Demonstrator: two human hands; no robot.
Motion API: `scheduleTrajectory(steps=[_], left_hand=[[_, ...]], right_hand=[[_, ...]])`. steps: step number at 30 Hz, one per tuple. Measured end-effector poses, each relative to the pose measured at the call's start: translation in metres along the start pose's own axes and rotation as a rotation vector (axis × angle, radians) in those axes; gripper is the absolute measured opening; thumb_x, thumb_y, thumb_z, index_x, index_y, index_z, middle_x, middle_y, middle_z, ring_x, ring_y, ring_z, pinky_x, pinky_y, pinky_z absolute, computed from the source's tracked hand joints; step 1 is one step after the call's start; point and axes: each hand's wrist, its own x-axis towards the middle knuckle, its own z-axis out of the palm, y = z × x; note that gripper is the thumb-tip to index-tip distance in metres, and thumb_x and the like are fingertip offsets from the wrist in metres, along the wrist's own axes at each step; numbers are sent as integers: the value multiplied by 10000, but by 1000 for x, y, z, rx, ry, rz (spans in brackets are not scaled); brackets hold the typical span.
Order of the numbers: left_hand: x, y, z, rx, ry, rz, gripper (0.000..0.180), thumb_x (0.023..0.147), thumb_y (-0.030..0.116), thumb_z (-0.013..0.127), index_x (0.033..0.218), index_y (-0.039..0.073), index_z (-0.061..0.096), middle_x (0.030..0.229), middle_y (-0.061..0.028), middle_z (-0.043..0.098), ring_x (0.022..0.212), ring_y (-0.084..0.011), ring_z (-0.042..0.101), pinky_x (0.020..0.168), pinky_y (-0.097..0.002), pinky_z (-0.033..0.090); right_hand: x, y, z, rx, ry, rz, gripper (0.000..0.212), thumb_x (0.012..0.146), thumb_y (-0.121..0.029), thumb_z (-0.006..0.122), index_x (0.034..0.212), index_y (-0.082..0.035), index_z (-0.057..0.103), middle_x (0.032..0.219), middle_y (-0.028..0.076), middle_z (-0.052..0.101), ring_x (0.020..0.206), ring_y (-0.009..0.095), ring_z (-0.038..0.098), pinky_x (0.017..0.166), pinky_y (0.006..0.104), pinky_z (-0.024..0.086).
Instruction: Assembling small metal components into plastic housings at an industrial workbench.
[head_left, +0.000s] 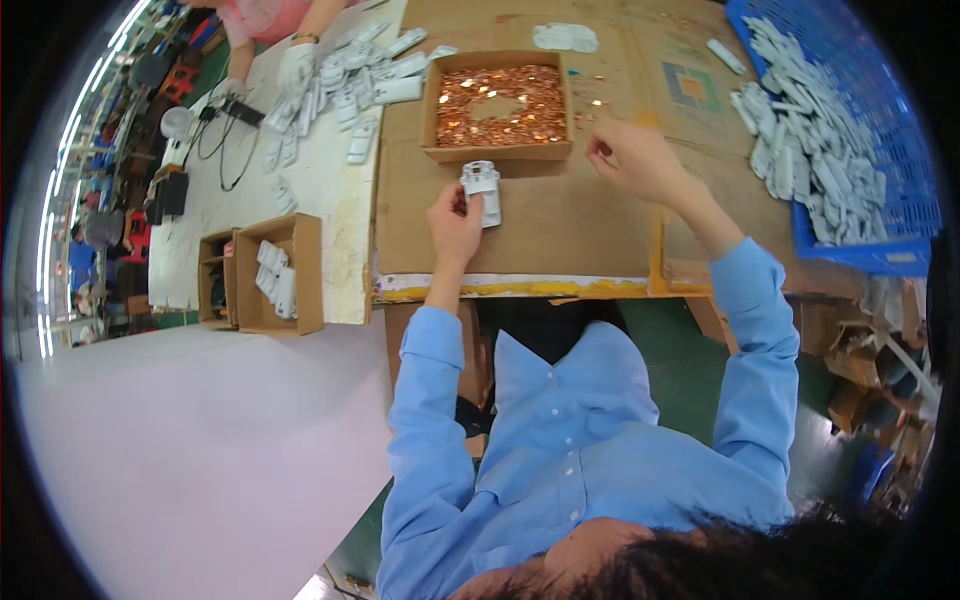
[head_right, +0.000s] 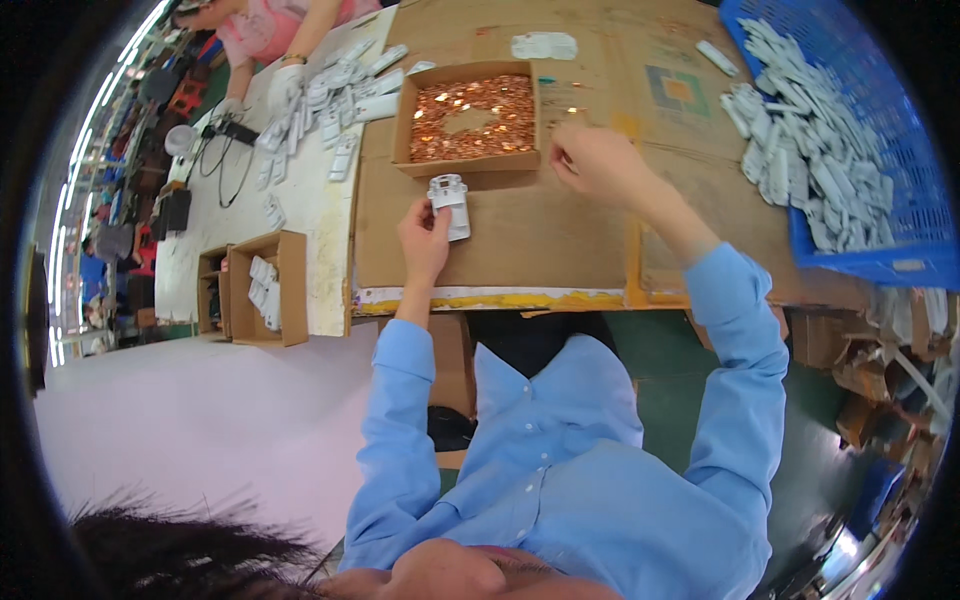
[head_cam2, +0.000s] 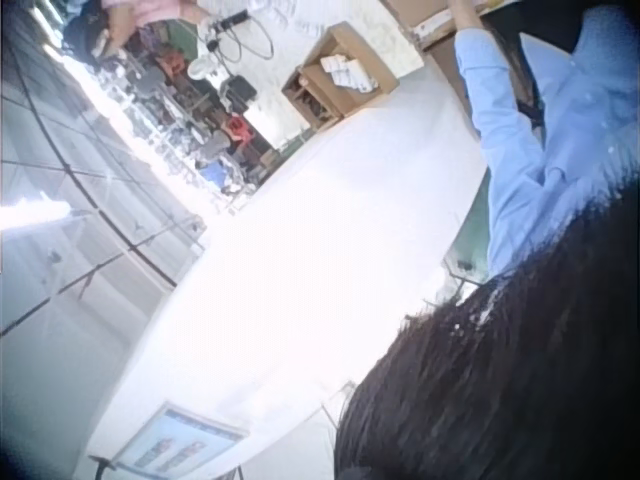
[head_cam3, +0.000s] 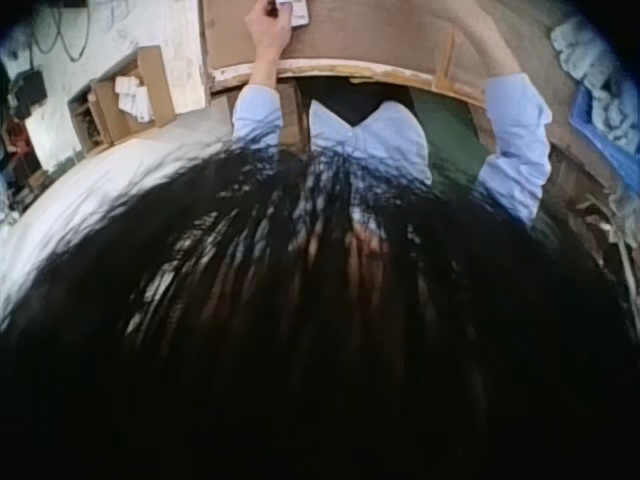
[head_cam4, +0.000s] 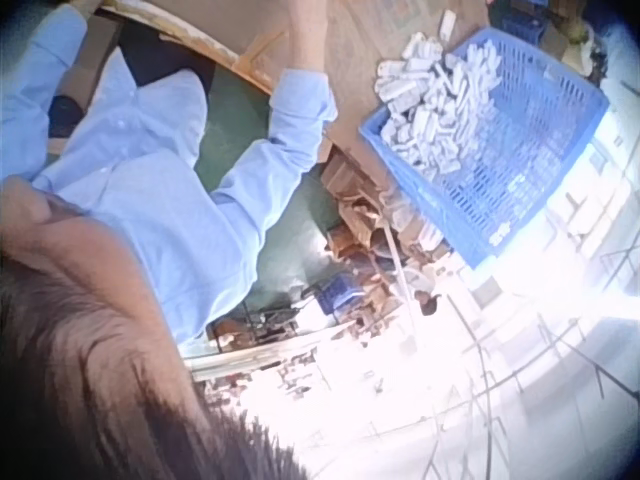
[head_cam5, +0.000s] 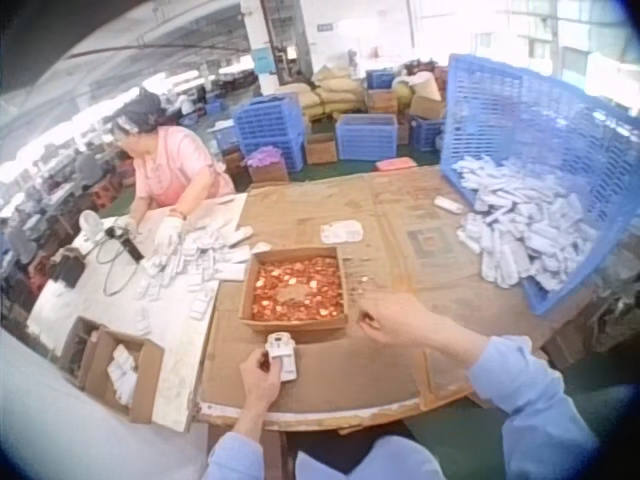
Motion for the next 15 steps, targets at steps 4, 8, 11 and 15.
scheduleTrajectory(steps=[4,8,11,15], left_hand=[[3,-4,2,71,-9,73,176,842,122,659,944,-22,647,716,-51,647,616,-87,563,576,-252,463],[7,-13,-1,123,-33,131,154,840,109,650,924,-19,641,705,-48,640,612,-92,565,572,-254,461],[5,-6,3,84,-32,156,142,843,102,642,916,-21,639,698,-31,629,607,-81,548,566,-245,449],[-3,2,6,54,-25,116,133,855,99,636,916,-18,632,707,-24,623,630,-71,546,584,-236,445]], right_hand=[[-75,33,25,-167,84,-85,79,844,-149,598,844,-75,569,822,90,592,758,299,615,652,400,498],[-105,48,43,-322,151,-64,78,838,-145,597,836,-74,566,831,83,575,782,276,618,653,389,501],[-107,43,40,-353,169,-35,82,833,-141,594,821,-67,561,836,76,576,793,264,618,657,384,502],[-113,42,39,-257,209,-22,70,835,-140,593,825,-75,569,841,76,576,787,271,617,662,391,502]])
